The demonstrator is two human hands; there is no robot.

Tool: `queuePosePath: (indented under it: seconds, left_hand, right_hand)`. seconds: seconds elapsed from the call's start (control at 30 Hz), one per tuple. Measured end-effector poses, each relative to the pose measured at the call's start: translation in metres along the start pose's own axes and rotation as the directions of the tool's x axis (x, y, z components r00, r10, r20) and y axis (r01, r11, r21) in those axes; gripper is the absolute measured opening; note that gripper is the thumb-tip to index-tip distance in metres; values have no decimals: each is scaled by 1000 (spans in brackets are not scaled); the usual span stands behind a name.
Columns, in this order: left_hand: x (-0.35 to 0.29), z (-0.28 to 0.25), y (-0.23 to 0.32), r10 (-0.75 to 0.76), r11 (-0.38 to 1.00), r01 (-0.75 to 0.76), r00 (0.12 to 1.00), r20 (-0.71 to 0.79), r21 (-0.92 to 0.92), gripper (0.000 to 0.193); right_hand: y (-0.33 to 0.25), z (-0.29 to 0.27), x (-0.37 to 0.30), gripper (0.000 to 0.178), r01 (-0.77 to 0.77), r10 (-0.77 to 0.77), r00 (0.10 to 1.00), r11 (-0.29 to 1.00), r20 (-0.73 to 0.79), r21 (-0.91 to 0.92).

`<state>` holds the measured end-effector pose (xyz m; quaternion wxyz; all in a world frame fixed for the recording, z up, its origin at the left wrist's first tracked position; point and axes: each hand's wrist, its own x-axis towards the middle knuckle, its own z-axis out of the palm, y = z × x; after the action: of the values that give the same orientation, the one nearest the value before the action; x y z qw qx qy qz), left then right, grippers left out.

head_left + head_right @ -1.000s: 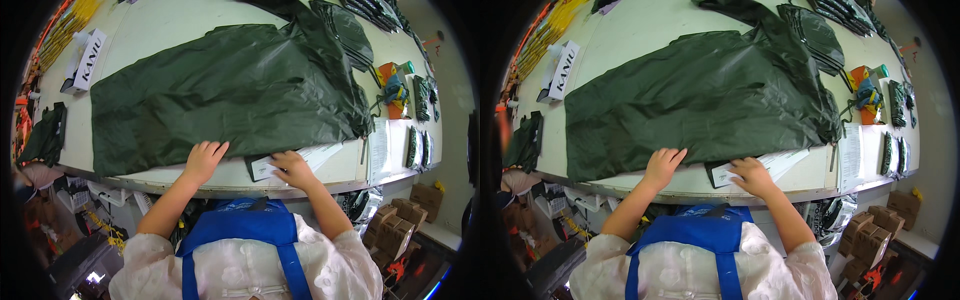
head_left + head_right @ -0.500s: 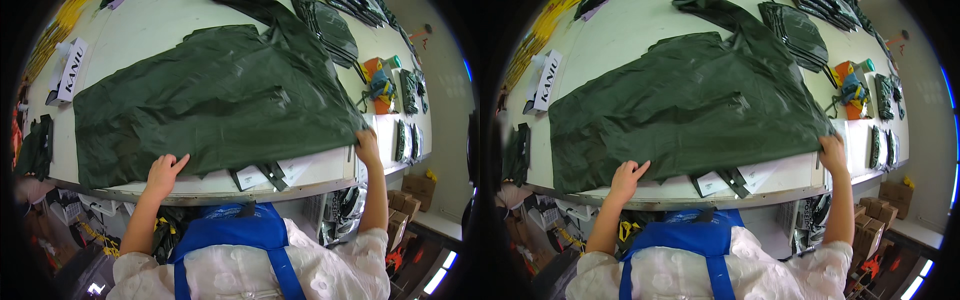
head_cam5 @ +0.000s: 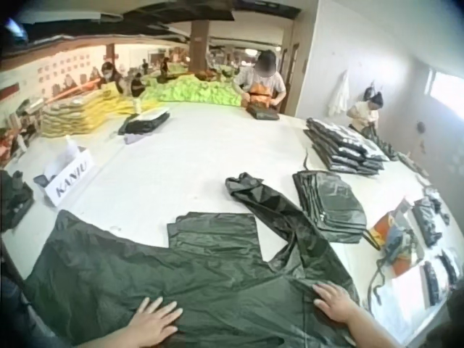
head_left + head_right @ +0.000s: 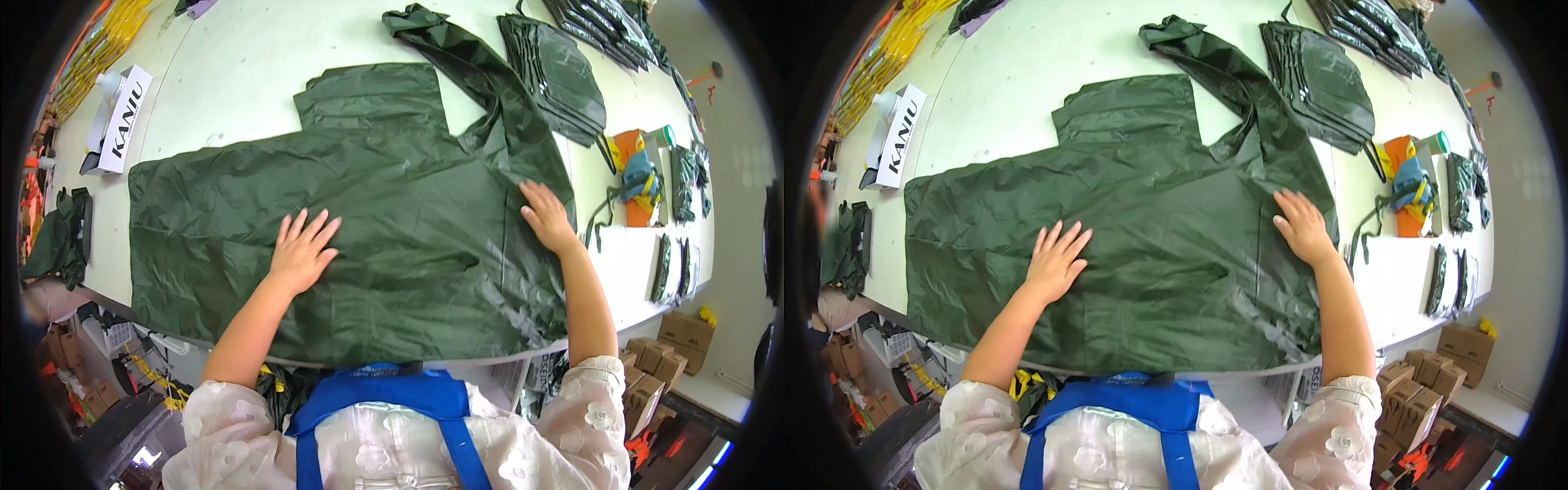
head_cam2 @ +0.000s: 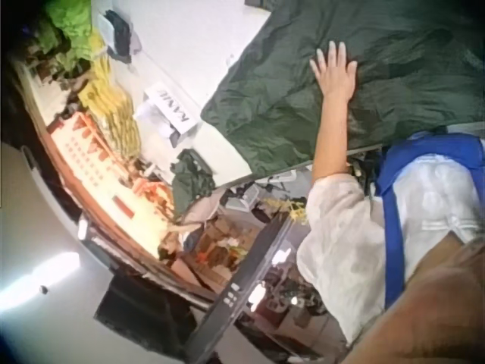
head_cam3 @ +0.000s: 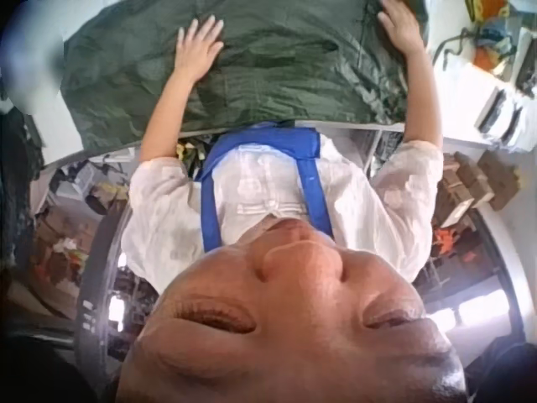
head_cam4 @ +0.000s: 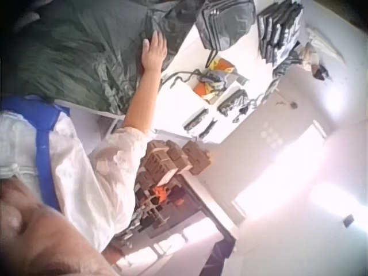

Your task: The person folds a dark green garment on a white table, aligning edges and smoothing the fabric. The person then places the folded item into a white plastic basket and continues folding additional garments.

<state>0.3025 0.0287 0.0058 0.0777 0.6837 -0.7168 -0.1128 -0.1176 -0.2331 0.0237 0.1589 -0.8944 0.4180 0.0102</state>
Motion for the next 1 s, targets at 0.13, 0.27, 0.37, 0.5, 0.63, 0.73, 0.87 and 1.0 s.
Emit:
queuePosePath:
  seconds: [0.13,0.27,0.37,0.5,0.63,0.73,0.87,1.0]
  left_hand:
    - [-2,16,-39,-80,994,87,991,103,-63,51]
    - [94,-16,9,60,982,-72,995,-77,-177,43]
    - [194,12,74,377,852,-401,916,-135,-336,47]
    - [275,80,109,274,854,-375,914,-299,-362,48]
    - [278,90,105,200,895,-315,916,-347,-316,52]
    - [281,85,108,252,891,-345,916,-311,-294,57]
    - [282,84,110,256,916,-316,935,-247,-246,52]
    - [272,75,107,237,933,-277,953,-187,-229,49]
  right_hand:
    - [67,-18,42,56,-391,379,881,920,285,-17]
    - [46,-28,130,67,-75,61,899,997,-434,-15]
    - [31,-15,221,72,-126,77,829,991,-553,-50]
    - [39,-41,291,49,-236,263,939,961,-221,144]
    - [124,-50,278,23,-145,615,777,-35,136,989]
    - [110,-56,245,25,29,490,866,-255,103,967]
    - [-5,-85,241,30,3,212,977,-112,21,994]
    - [-165,-25,187,20,719,-679,677,692,-285,59]
